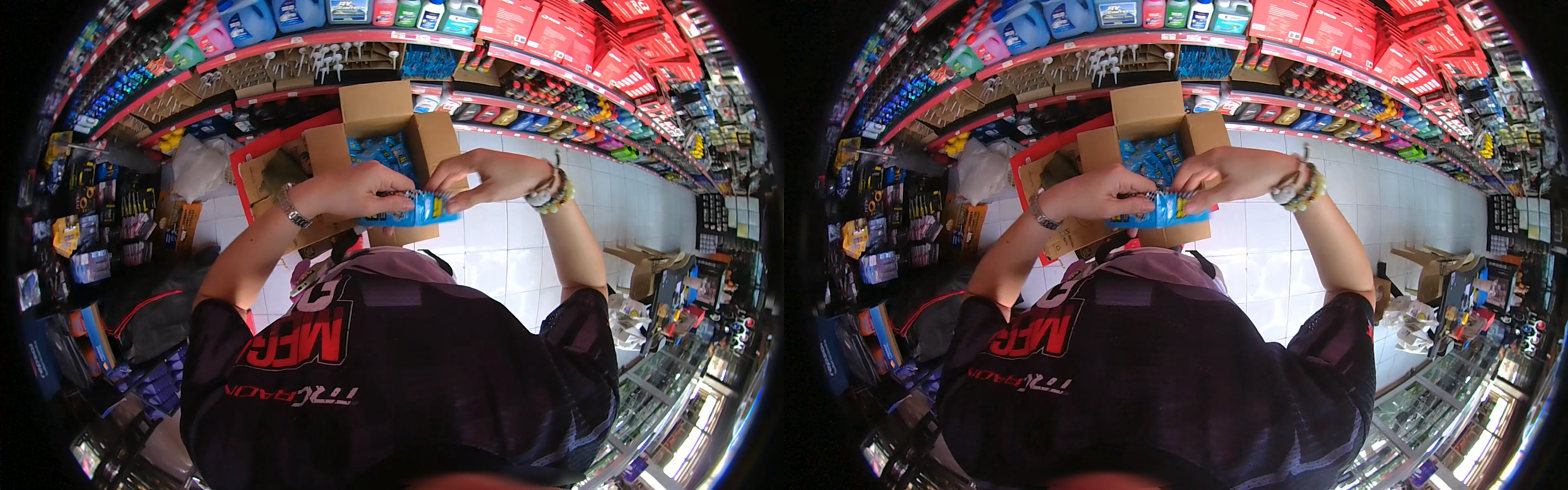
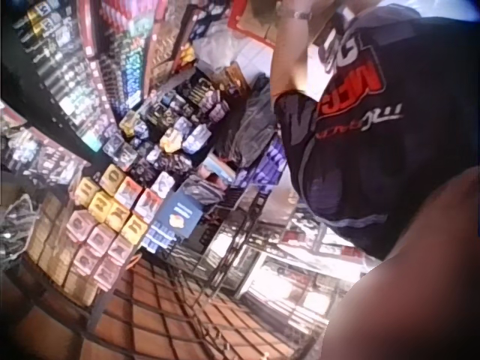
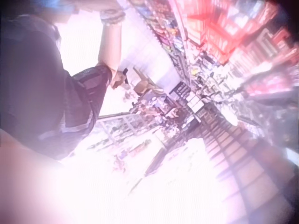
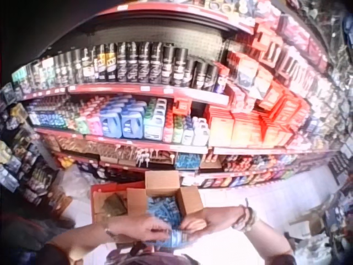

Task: The person repeatedly picks small blue lanyard segments from a cardboard box, aligns and joins them end-to-end, and places the assembled lanyard back into the box. The process is repeated multiple times in a retail store aisle.

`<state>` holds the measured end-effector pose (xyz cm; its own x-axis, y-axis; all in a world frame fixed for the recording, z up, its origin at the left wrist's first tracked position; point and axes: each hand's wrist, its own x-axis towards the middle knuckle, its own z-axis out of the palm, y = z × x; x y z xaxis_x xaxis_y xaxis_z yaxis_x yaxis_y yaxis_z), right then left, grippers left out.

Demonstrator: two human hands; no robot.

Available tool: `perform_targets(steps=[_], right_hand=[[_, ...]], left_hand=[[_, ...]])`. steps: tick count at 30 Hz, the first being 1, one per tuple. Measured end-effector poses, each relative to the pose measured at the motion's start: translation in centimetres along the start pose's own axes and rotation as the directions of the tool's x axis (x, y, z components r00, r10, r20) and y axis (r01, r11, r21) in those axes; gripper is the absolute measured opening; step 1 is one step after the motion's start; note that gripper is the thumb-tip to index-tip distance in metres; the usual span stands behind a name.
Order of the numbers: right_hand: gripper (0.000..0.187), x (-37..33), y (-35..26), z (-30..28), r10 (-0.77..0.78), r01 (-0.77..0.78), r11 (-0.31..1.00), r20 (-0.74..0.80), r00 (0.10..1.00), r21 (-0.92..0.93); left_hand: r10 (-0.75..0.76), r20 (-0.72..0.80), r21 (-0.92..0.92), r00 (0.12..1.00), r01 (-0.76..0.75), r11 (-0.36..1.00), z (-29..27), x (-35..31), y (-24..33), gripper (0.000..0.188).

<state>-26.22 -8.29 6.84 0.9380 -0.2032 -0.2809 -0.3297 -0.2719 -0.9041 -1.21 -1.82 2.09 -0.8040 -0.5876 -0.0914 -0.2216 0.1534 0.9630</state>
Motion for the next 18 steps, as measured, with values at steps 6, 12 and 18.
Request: perform_targets(steps=[6, 12, 18], right_hand=[[0.032, 1.5, -2.9, 2.7, 0.016, -0.014, 0.997, -0.024, 1.000, 0.075], [0.024, -1.0, -7.1, 4.0, -0.220, 0.205, 0.975, -0.286, 0.933, -0.084], [0.020, 0.2, -7.7, 4.2, -0.235, 0.218, 0.972, -0.389, 0.891, -0.088]], left_hand=[[0.012, 0.047, 0.120, 0.999, -0.017, 0.993, -1.4, -0.6, 5.9, 0.027], [0.159, -0.137, 0.070, 0.978, -0.151, 0.986, -0.1, -3.0, 8.1, 0.030], [0.180, -0.274, 0.036, 0.945, -0.177, 0.984, 0.6, -3.5, 8.2, 0.031]])
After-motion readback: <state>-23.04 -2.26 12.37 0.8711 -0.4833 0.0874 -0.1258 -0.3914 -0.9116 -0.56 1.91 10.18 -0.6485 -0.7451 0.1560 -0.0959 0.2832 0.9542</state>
